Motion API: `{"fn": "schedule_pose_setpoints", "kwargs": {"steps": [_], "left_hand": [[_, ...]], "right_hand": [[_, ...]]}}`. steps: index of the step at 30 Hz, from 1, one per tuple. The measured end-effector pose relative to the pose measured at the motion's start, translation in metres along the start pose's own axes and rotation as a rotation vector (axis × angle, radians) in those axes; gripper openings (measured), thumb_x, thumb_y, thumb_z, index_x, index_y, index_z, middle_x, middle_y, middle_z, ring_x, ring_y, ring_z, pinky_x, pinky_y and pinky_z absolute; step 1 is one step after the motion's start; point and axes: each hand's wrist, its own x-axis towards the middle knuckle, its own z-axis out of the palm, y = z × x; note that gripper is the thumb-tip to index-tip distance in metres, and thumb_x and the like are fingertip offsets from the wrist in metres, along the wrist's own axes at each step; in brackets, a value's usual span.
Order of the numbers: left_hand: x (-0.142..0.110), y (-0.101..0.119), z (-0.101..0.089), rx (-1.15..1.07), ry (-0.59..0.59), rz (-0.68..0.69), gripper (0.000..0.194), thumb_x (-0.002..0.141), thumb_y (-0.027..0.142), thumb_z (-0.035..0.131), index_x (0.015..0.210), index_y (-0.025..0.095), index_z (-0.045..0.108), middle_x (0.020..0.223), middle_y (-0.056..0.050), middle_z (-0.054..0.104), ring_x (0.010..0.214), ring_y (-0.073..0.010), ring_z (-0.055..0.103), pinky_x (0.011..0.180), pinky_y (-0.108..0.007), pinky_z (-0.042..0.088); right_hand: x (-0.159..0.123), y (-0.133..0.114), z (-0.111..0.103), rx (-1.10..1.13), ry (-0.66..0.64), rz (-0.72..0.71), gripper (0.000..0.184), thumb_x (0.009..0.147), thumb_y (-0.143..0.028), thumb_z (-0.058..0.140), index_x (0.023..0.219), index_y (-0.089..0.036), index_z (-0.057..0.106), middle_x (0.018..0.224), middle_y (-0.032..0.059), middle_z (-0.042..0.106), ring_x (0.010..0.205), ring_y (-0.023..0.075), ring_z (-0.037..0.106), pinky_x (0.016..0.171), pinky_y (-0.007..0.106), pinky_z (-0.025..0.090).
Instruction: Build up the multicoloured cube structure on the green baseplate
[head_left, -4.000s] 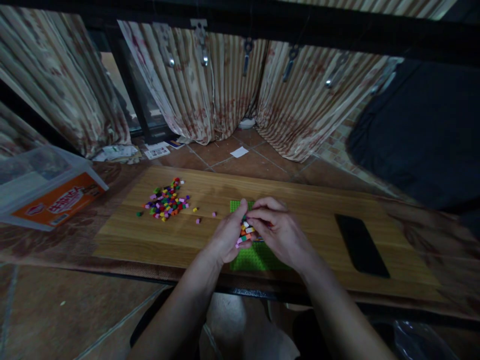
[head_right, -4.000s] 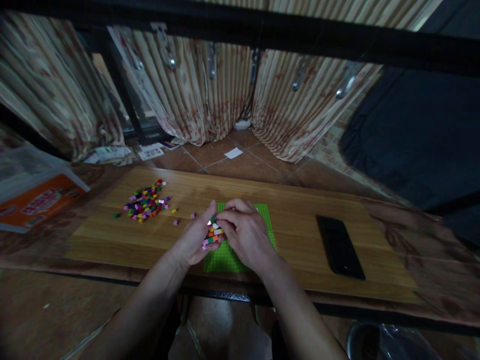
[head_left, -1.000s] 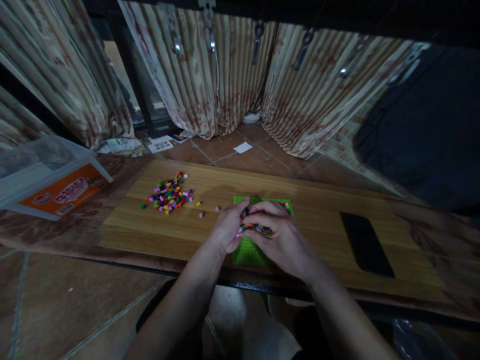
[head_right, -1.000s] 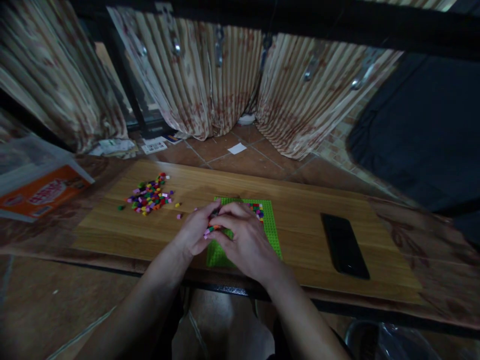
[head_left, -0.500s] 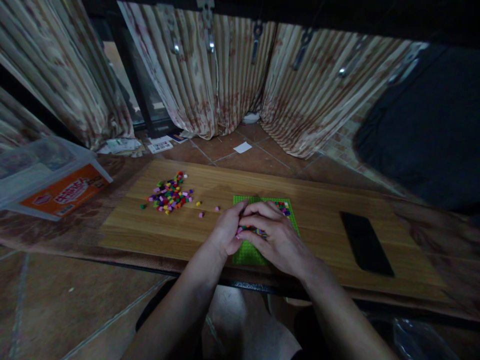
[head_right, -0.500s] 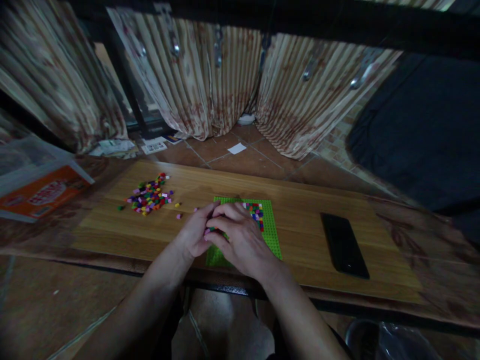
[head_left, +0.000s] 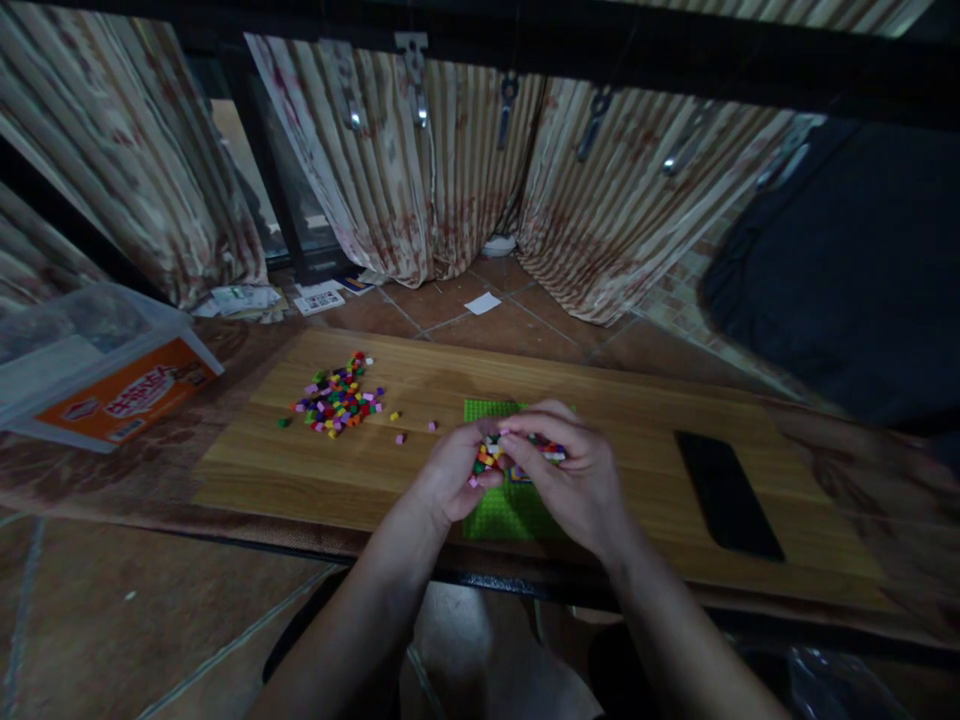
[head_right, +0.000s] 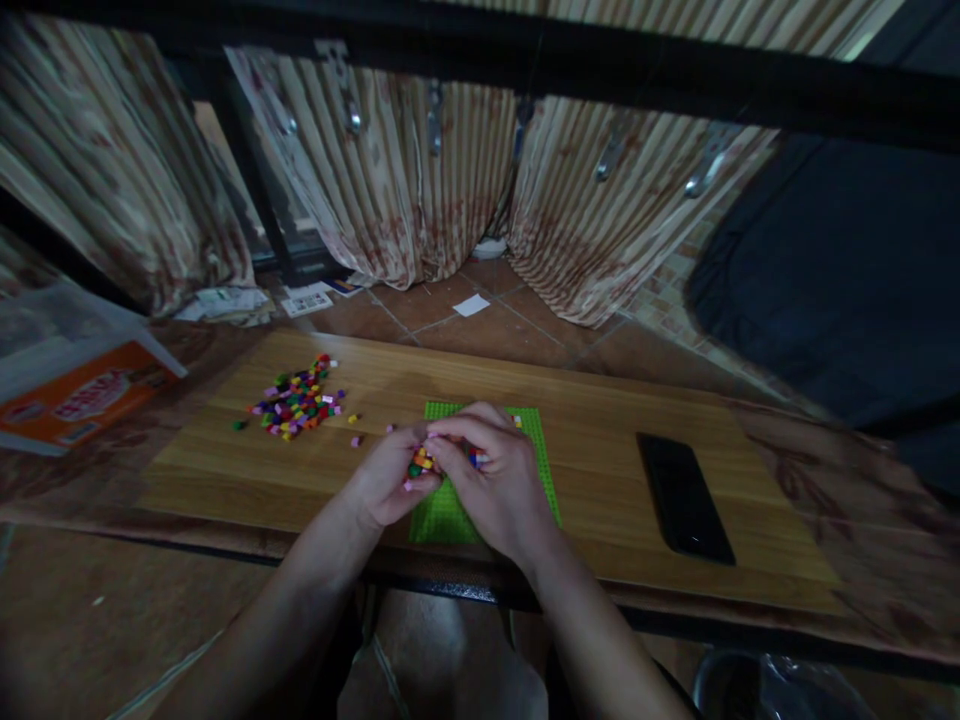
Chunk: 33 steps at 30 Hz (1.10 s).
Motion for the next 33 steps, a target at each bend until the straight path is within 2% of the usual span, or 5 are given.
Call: {"fn": "schedule_pose_setpoints", "kwargs": {"steps": [5,9,14,19,33], "left_hand": [[-0.006,0.003,0.001,0.03,-0.088,0.011,0.013,0.071,0.021,0.067,0.075,0.01,0.061,0.062,0.0,0.053,0.046,-0.0034,0.044,0.032,-0.009,0.017],[-0.008,0.004,0.002,0.078,-0.108,0.067,0.024,0.07,0.031,0.074,0.079,0.012,0.061,0.066,-0.001,0.057,0.047,-0.0033,0.044,0.032,-0.01,0.018],[-0.007,0.001,0.006,0.151,-0.038,0.133,0.033,0.064,0.035,0.08,0.077,0.013,0.06,0.065,0.002,0.053,0.045,-0.0023,0.042,0.034,-0.01,0.017],[-0.007,-0.001,0.01,0.227,0.01,0.196,0.034,0.063,0.038,0.08,0.074,0.014,0.058,0.064,0.003,0.052,0.046,-0.0026,0.04,0.035,-0.011,0.019],[-0.003,-0.007,0.007,0.338,0.011,0.243,0.03,0.07,0.04,0.074,0.071,0.016,0.058,0.054,0.004,0.048,0.042,-0.0034,0.036,0.036,-0.013,0.019]], "right_hand": [[0.001,0.006,-0.003,0.214,0.105,0.192,0.012,0.086,-0.03,0.063,0.091,-0.022,0.07,0.071,-0.0008,0.067,0.065,0.0134,0.062,0.062,0.026,0.049],[0.004,0.013,-0.008,0.187,0.13,0.205,0.013,0.083,-0.031,0.065,0.089,-0.022,0.071,0.078,0.0017,0.072,0.07,0.0152,0.065,0.067,0.028,0.051],[0.006,0.023,-0.011,0.102,0.106,0.187,0.017,0.081,-0.032,0.066,0.092,-0.021,0.073,0.082,0.0035,0.071,0.074,0.0162,0.065,0.068,0.029,0.051],[0.006,0.025,-0.011,0.106,0.123,0.308,0.021,0.078,-0.038,0.068,0.083,-0.018,0.072,0.075,0.0032,0.071,0.066,0.0153,0.063,0.062,0.027,0.049],[0.007,0.017,-0.013,0.075,0.044,0.382,0.027,0.081,-0.04,0.062,0.078,-0.016,0.073,0.066,0.0024,0.068,0.059,0.0139,0.059,0.057,0.026,0.046]]}}
